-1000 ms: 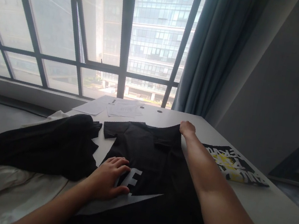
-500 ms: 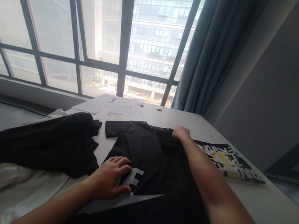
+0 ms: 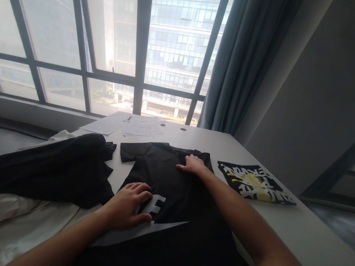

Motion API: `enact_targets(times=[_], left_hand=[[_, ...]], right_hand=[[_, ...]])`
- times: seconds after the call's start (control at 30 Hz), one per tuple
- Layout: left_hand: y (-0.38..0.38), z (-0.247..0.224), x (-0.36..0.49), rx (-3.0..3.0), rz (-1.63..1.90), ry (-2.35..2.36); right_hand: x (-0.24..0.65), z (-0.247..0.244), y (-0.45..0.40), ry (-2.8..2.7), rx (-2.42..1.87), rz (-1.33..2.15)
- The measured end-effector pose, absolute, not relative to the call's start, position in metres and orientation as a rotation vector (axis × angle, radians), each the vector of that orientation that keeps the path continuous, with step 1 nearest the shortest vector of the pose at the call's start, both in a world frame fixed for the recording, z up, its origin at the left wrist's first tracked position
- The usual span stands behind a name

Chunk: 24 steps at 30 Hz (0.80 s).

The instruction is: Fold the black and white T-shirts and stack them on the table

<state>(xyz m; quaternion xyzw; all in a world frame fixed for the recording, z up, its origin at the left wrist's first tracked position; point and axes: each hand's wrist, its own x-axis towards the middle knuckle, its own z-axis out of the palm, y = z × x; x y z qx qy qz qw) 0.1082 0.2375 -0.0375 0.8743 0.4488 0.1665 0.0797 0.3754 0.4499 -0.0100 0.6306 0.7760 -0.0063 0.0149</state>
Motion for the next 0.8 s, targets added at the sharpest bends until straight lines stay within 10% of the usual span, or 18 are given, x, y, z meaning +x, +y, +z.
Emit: enact_targets(times=[0.8], left_hand=[[0.237, -0.033, 0.116, 2.668, 0.425, 1.232]], right_hand=[[0.381, -0.001, 0.464, 2.606, 2.066, -0.371]])
